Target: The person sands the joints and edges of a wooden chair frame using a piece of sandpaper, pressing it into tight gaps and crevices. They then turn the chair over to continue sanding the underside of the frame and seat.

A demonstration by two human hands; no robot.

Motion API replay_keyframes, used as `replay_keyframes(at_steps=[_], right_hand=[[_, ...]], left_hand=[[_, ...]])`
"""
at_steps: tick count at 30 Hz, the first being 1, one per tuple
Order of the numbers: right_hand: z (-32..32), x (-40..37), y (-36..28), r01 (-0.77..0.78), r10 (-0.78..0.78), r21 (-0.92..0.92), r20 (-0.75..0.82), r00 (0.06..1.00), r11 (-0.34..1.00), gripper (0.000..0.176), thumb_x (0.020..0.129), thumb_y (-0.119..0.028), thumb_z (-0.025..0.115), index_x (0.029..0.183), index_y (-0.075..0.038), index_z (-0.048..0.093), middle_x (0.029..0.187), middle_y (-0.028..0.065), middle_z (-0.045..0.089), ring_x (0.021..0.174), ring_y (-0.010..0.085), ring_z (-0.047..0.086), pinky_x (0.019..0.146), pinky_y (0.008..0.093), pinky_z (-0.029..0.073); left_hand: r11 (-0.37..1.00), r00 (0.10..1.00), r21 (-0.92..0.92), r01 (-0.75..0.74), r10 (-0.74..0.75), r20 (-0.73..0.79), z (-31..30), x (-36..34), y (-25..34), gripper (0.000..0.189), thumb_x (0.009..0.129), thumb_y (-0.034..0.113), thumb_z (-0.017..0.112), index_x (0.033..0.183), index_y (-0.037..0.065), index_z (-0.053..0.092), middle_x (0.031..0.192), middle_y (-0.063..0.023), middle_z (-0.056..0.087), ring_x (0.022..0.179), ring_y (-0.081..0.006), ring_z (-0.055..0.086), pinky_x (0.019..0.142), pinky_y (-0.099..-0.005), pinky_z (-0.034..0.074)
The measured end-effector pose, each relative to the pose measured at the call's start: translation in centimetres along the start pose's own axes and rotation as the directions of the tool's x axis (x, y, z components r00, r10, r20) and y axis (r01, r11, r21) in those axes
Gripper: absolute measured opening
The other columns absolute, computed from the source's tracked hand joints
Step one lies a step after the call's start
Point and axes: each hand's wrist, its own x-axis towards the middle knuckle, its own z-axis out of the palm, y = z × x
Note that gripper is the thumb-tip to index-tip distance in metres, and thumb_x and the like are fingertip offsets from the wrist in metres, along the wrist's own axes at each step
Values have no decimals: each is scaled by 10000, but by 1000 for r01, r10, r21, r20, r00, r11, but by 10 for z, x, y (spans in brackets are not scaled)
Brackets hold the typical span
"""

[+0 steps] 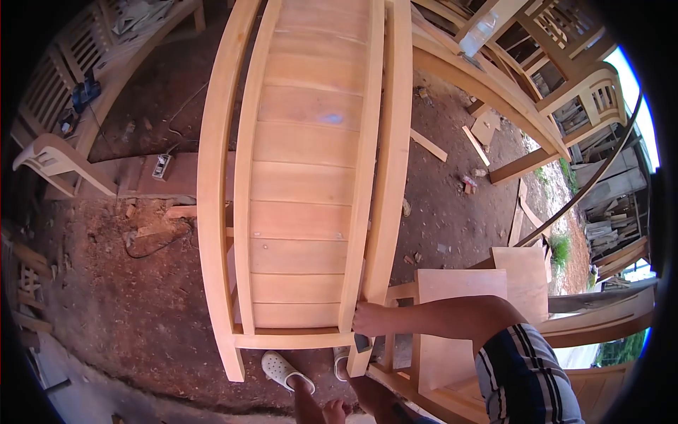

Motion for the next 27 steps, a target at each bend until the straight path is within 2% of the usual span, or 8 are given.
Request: replay_keyframes(at_steps=[2, 5, 8, 13, 16, 22, 25, 27], right_hand=[[2, -4, 2, 70, -62, 28, -230, 971, 997, 114, 732, -232, 658, 772, -127, 634, 769, 12, 663, 813, 182, 657, 750, 354, 460], [6, -8, 7, 84, -78, 24, -188, 979, 996, 107, 760, -228, 625, 774, -122, 634, 761, 15, 661, 799, 187, 657, 777, 353, 457], [12, 0, 4, 51, -53, -48, -29, 998, 998, 103, 779, -222, 601, 771, -123, 627, 748, 11, 652, 791, 190, 651, 780, 355, 450], [6, -16, 10, 141, -112, 77, -302, 947, 987, 114, 773, -221, 612, 809, -114, 632, 814, 38, 659, 855, 191, 650, 816, 365, 461], [2, 8, -3, -76, 73, 8, 222, 972, 997, 124, 787, -219, 592, 830, -109, 628, 854, 47, 661, 882, 186, 644, 806, 360, 468], [-21, -14, 10, 80, -80, 150, -5, 997, 985, 194, 794, -229, 579, 890, -72, 641, 971, 67, 677, 995, 202, 638, 905, 347, 453], [-10, 5, -1, -46, 47, -8, 245, 969, 999, 183, 790, -231, 576, 861, -75, 641, 923, 59, 685, 947, 213, 656, 881, 365, 469], [1, -5, 10, 102, -102, 8, -62, 993, 995, 175, 781, -230, 586, 846, -78, 646, 889, 52, 694, 893, 218, 670, 858, 379, 484]], left_hand=[[896, 952, -322, 305, -282, 119, -11, -6, 35, 252, 916, 208, 563, 755, 19, 611, 680, -71, 606, 575, -156, 576, 457, -275, 455], [987, 993, -151, 55, -69, -93, 17, 5, -26, 269, 922, 209, 554, 721, 36, 594, 629, -50, 574, 537, -142, 559, 443, -264, 436], [955, 988, -251, 155, -157, 11, 6, 2, 8, 270, 922, 210, 553, 719, 37, 593, 625, -49, 572, 533, -140, 557, 441, -263, 433], [895, 962, -352, 272, -262, 78, -1, 1, 34, 272, 923, 212, 552, 717, 39, 592, 620, -46, 568, 526, -138, 554, 437, -263, 429], [873, 953, -383, 302, -285, 101, 2, 0, 41, 273, 924, 212, 552, 715, 40, 591, 617, -45, 566, 522, -137, 552, 434, -262, 426], [835, 937, -426, 348, -322, 134, 4, 0, 47, 276, 925, 214, 551, 712, 43, 589, 610, -42, 562, 514, -134, 547, 430, -261, 420], [818, 931, -448, 361, -340, 130, 2, -4, 50, 277, 926, 215, 550, 710, 44, 588, 607, -40, 560, 510, -132, 545, 427, -261, 417], [805, 927, -462, 371, -350, 135, 2, -3, 52, 278, 926, 215, 550, 709, 45, 587, 605, -39, 559, 507, -131, 544, 426, -260, 415]])
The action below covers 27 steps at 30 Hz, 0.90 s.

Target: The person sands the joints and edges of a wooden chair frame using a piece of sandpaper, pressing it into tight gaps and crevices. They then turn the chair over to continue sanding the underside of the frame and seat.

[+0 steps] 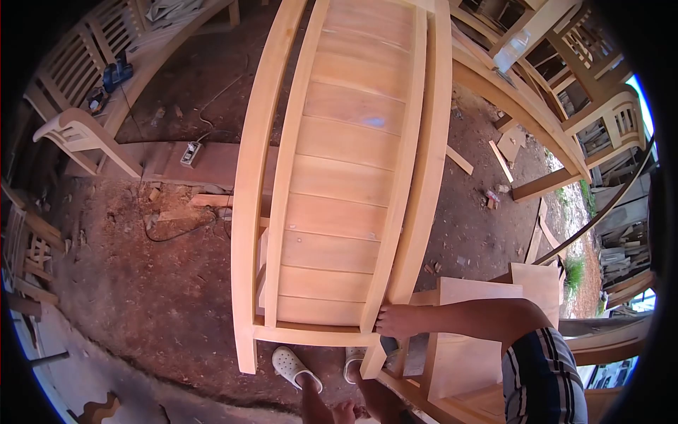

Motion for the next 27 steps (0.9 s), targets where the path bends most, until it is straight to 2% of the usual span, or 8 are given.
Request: replay_keyframes(at_steps=[1, 4, 10, 13, 19, 22, 25, 27], right_hand=[[-1, -7, 3, 76, -76, -2, -146, 986, 997, 172, 777, -229, 591, 838, -79, 648, 871, 48, 698, 867, 220, 677, 846, 386, 491], [-2, 6, -1, -123, 127, -39, 130, 983, 992, 155, 770, -217, 597, 821, -81, 653, 831, 42, 703, 804, 230, 684, 812, 403, 505], [-4, -7, 3, 50, -45, 35, -151, 987, 998, 123, 766, -225, 611, 761, -118, 672, 765, 21, 691, 822, 202, 677, 779, 357, 504], [-5, 5, -3, -92, 97, -57, 89, 991, 994, 128, 752, -239, 630, 753, -114, 660, 777, 34, 694, 819, 198, 677, 774, 355, 502], [-4, -9, 6, 60, -40, 100, -188, 981, 993, 111, 733, -223, 653, 754, -115, 651, 784, 45, 688, 823, 198, 671, 782, 353, 507], [9, 14, -7, -191, 184, 29, 164, 969, 981, 137, 727, -236, 663, 778, -112, 640, 783, 44, 662, 839, 206, 663, 822, 362, 499], [3, -4, -2, 25, -22, 63, -44, 999, 998, 158, 731, -241, 665, 796, -102, 628, 874, 63, 646, 885, 221, 649, 856, 364, 487], [-15, -13, 0, 75, -71, 51, -84, 994, 996, 136, 795, -204, 591, 830, -75, 614, 1023, 98, 622, 970, 232, 618, 901, 360, 465]], left_hand=[[1000, 1000, -9, 5, -5, -1, 2, -1, -1, 279, 926, 216, 550, 709, 45, 587, 604, -39, 558, 506, -131, 543, 425, -260, 414], [999, 1000, -41, 22, -22, -2, 3, -5, -1, 280, 927, 217, 549, 707, 46, 586, 601, -37, 556, 502, -129, 541, 422, -260, 412], [998, 999, -57, -9, 7, -40, 11, -24, -1, 284, 928, 219, 549, 700, 53, 580, 581, -32, 541, 477, -117, 521, 411, -261, 393], [1000, 999, -14, -22, 23, 23, 9, -15, 1, 288, 929, 222, 547, 695, 57, 580, 562, -28, 536, 460, -113, 504, 405, -261, 373], [996, 994, -5, -91, 90, -62, 19, -37, 15, 278, 928, 234, 544, 721, 54, 593, 585, -30, 564, 463, -116, 502, 414, -257, 366], [993, 993, 27, -114, 115, -35, 14, -23, 7, 275, 928, 235, 544, 730, 52, 597, 595, -32, 574, 467, -117, 506, 416, -256, 368], [994, 995, 40, -99, 100, -28, 9, -10, 0, 274, 928, 235, 543, 733, 51, 598, 597, -32, 576, 468, -117, 506, 417, -257, 368], [995, 995, 47, -92, 93, -22, 10, -6, -4, 273, 928, 234, 542, 734, 50, 599, 598, -33, 576, 468, -117, 507, 417, -257, 369]])
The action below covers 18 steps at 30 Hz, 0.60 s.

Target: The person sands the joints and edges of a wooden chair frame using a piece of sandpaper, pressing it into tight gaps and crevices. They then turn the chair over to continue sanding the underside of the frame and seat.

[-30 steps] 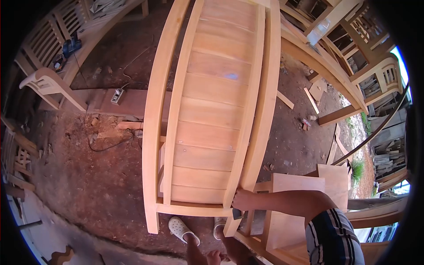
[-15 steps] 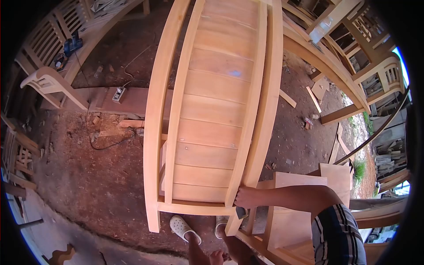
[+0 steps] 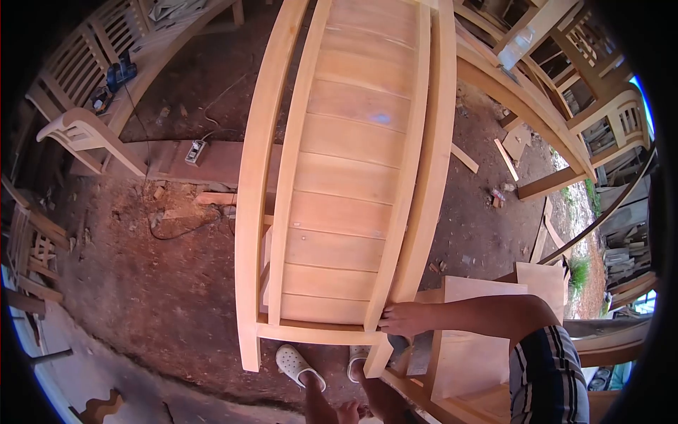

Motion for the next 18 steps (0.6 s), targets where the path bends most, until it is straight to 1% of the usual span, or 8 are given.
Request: replay_keyframes(at_steps=[2, 5, 8, 11, 14, 15, 18], right_hand=[[0, 0, 0, 1, -4, -41, -66, 998, 999, 138, 827, -179, 544, 853, -60, 610, 1064, 104, 604, 1002, 230, 605, 920, 354, 455], [-9, -1, -11, -53, 26, -196, -139, 990, 979, 165, 852, -167, 497, 890, -52, 610, 1036, 89, 595, 1020, 220, 594, 947, 339, 437], [-21, -2, -9, -45, -7, -256, -198, 980, 966, 166, 832, -175, 536, 915, -56, 617, 1068, 76, 589, 1027, 209, 592, 963, 331, 427], [-17, -3, -11, -45, 33, -181, -67, 997, 982, 148, 803, -183, 578, 875, -66, 633, 1017, 64, 624, 977, 203, 616, 913, 332, 453], [6, 5, -3, -105, 108, -106, 25, 994, 989, 128, 773, -195, 616, 816, -80, 651, 890, 39, 643, 908, 199, 640, 836, 333, 482], [16, 9, -3, -122, 125, -85, 30, 992, 989, 117, 769, -207, 620, 759, -94, 649, 788, 23, 631, 843, 199, 647, 775, 330, 495], [4, 7, -4, -54, 57, -25, 133, 990, 998, 138, 783, -194, 597, 825, -67, 634, 887, 66, 621, 932, 212, 626, 860, 331, 475]], left_hand=[[1000, 1000, 13, -7, 6, 9, 0, 4, -3, 272, 928, 234, 542, 736, 49, 599, 599, -33, 577, 468, -118, 507, 418, -257, 369], [999, 1000, 30, -26, 25, 12, 1, 8, -6, 271, 928, 233, 541, 739, 48, 600, 601, -33, 578, 468, -118, 507, 419, -257, 370], [997, 999, 56, -51, 51, 14, -1, 10, -11, 270, 929, 232, 540, 741, 47, 601, 603, -33, 580, 469, -119, 507, 420, -258, 370], [994, 997, 85, -71, 71, 11, -6, 13, -20, 269, 929, 231, 539, 743, 46, 602, 605, -34, 581, 469, -119, 508, 420, -258, 371], [987, 995, 121, -104, 103, 15, -5, 15, -32, 269, 929, 230, 538, 746, 45, 603, 606, -34, 582, 469, -120, 508, 421, -258, 371], [983, 992, 136, -126, 125, 17, -6, 16, -34, 268, 929, 230, 538, 747, 44, 603, 607, -34, 582, 469, -120, 508, 421, -258, 372], [962, 979, 179, -206, 205, 24, -6, 24, -43, 267, 929, 229, 537, 749, 43, 604, 609, -34, 584, 470, -120, 508, 422, -259, 372]])
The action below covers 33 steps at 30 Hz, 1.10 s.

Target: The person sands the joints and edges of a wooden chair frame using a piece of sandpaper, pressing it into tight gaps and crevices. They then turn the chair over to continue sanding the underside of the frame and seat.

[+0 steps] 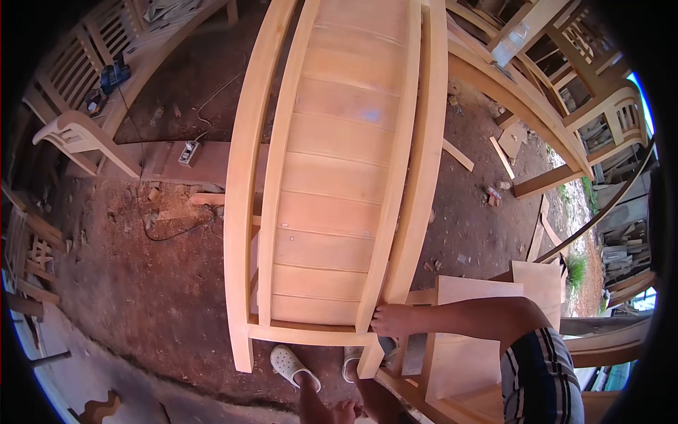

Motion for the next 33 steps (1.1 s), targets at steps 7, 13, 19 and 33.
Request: replay_keyframes(at_steps=[7, 13, 19, 33], right_hand=[[13, 5, -2, -11, 10, -6, -47, 999, 1000, 124, 763, -183, 615, 795, -67, 642, 846, 56, 655, 868, 211, 643, 807, 340, 494], [13, 1, -3, -39, 25, -83, -167, 986, 996, 148, 747, -214, 639, 797, -76, 655, 832, 49, 663, 842, 205, 650, 796, 335, 486], [7, 3, -1, -7, 1, -51, -116, 993, 999, 129, 799, -185, 580, 790, -83, 659, 810, 33, 666, 849, 190, 648, 787, 329, 486], [-7, 15, -1, -131, 128, 5, 194, 973, 991, 94, 768, -207, 619, 790, -125, 661, 847, 29, 675, 890, 196, 664, 816, 359, 491]], left_hand=[[984, 989, 109, -140, 134, 59, -2, 9, -38, 266, 930, 227, 535, 755, 41, 607, 613, -35, 587, 470, -122, 509, 424, -259, 374], [976, 984, 130, -175, 176, 2, -2, 0, -32, 257, 932, 209, 525, 771, 31, 618, 630, -45, 599, 479, -122, 517, 443, -268, 394], [993, 996, 74, -91, 92, -11, -9, 9, -44, 253, 931, 224, 536, 796, 29, 625, 647, -54, 607, 524, -119, 552, 459, -273, 416], [953, 957, -107, 284, -274, 93, -7, -3, 28, 196, 936, 188, 552, 934, 6, 625, 737, -83, 633, 597, -172, 621, 532, -291, 509]])
